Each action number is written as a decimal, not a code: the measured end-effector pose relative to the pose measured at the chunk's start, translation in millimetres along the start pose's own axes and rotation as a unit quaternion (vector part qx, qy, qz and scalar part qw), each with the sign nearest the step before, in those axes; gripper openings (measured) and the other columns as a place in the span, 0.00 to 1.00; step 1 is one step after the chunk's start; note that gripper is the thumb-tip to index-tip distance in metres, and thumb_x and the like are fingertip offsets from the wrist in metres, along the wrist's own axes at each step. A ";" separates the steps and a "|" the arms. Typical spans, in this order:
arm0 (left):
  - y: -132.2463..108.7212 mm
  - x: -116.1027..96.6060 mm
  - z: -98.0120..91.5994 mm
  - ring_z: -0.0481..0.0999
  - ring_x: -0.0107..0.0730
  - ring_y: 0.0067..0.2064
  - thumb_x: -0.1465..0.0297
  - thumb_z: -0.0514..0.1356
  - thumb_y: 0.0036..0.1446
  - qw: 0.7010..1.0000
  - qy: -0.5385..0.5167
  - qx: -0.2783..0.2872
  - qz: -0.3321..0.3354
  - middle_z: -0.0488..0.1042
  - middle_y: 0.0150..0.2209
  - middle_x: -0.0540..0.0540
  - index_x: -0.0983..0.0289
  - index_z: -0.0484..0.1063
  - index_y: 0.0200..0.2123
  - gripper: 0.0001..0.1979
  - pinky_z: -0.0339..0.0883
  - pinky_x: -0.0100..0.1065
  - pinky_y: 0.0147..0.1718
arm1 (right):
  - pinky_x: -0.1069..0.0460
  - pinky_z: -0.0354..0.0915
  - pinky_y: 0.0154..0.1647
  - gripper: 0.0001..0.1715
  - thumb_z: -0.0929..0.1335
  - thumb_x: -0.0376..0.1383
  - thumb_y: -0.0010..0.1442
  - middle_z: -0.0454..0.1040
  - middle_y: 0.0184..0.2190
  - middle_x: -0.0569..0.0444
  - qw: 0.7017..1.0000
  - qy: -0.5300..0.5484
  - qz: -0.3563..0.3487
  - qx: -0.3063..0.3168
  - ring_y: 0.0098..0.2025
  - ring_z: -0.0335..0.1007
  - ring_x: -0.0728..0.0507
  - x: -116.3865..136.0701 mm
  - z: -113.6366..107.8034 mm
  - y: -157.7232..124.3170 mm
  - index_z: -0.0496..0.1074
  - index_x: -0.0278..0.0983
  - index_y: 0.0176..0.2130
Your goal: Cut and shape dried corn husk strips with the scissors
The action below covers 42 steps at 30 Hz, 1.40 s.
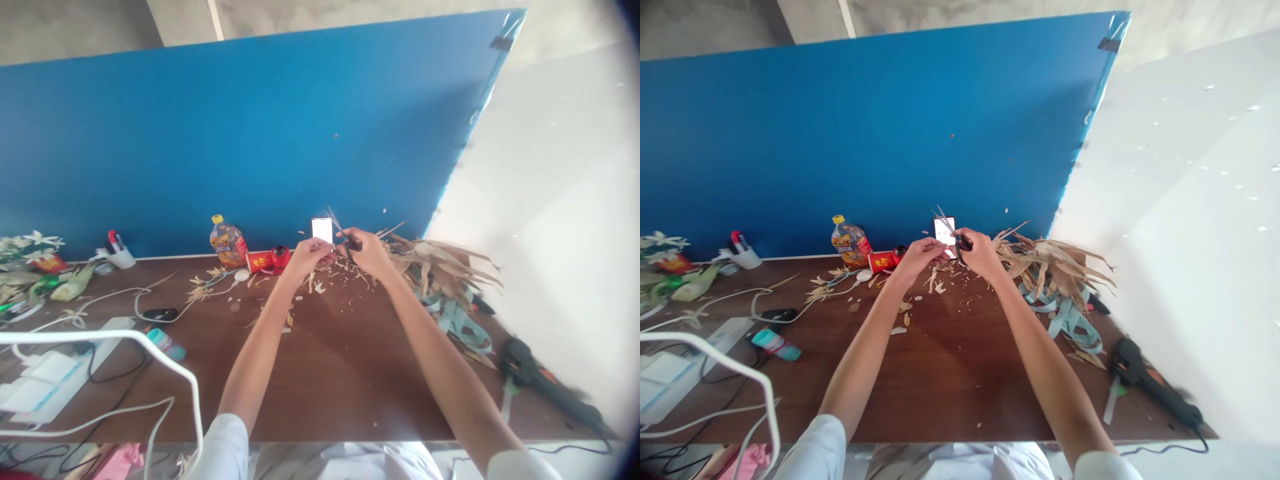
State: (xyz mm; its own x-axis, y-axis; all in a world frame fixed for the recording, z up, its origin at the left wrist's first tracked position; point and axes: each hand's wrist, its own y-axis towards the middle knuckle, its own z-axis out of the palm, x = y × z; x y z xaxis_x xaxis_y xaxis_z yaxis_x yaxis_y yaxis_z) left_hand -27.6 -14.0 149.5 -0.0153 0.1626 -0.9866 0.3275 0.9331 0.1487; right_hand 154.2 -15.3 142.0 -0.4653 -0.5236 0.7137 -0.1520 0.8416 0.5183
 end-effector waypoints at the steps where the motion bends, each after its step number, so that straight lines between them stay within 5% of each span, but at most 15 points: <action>1: 0.1 1.3 0.5 0.75 0.31 0.33 0.60 0.65 0.49 1.000 0.004 0.008 0.003 0.77 0.31 0.57 0.67 0.72 0.35 0.17 0.66 0.32 0.34 | 0.54 0.59 0.29 0.24 0.67 0.41 0.53 0.75 0.32 0.51 1.000 0.011 -0.003 0.004 0.32 0.68 0.45 0.4 -0.5 -0.1 0.71 0.34 0.48; 11: 3.3 12.6 2.7 0.70 0.27 0.30 0.63 0.63 0.49 0.997 0.054 0.017 0.045 0.74 0.29 0.52 0.66 0.75 0.34 0.12 0.60 0.29 0.30 | 0.54 0.57 0.28 0.20 0.65 0.36 0.51 0.73 0.27 0.54 0.998 -0.049 -0.020 0.022 0.28 0.64 0.47 6.1 -4.4 -3.5 0.75 0.36 0.44; 21: 4.0 12.8 17.6 0.66 0.23 0.28 0.62 0.60 0.53 0.998 -0.016 -0.047 0.044 0.71 0.29 0.50 0.64 0.70 0.32 0.10 0.58 0.26 0.28 | 0.55 0.58 0.26 0.22 0.66 0.37 0.51 0.74 0.27 0.54 0.997 0.071 0.021 0.010 0.27 0.65 0.47 5.9 6.9 -2.6 0.71 0.36 0.47; 33: 6.5 10.5 22.5 0.65 0.21 0.28 0.68 0.59 0.54 0.977 -0.135 -0.117 0.119 0.66 0.26 0.48 0.64 0.64 0.30 0.06 0.61 0.25 0.30 | 0.55 0.52 0.26 0.18 0.65 0.32 0.49 0.70 0.24 0.57 0.994 -0.088 -0.055 0.024 0.25 0.58 0.50 6.8 11.5 -3.4 0.76 0.36 0.41; 42: 6.8 9.1 20.7 0.65 0.20 0.27 0.69 0.61 0.51 0.976 -0.160 -0.123 0.081 0.67 0.26 0.48 0.65 0.64 0.29 0.07 0.61 0.25 0.30 | 0.55 0.50 0.26 0.13 0.64 0.33 0.49 0.69 0.23 0.56 0.993 -0.098 -0.065 0.027 0.24 0.56 0.50 9.0 13.2 -4.8 0.74 0.35 0.35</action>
State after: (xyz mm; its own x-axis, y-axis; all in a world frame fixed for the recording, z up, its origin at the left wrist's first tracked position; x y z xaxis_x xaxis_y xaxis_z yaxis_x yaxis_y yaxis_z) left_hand -5.9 -12.8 140.1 0.3275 0.2431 -0.9131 0.0646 0.9583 0.2783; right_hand 139.3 -22.3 139.7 -0.5982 -0.5968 0.5347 -0.2655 0.7772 0.5705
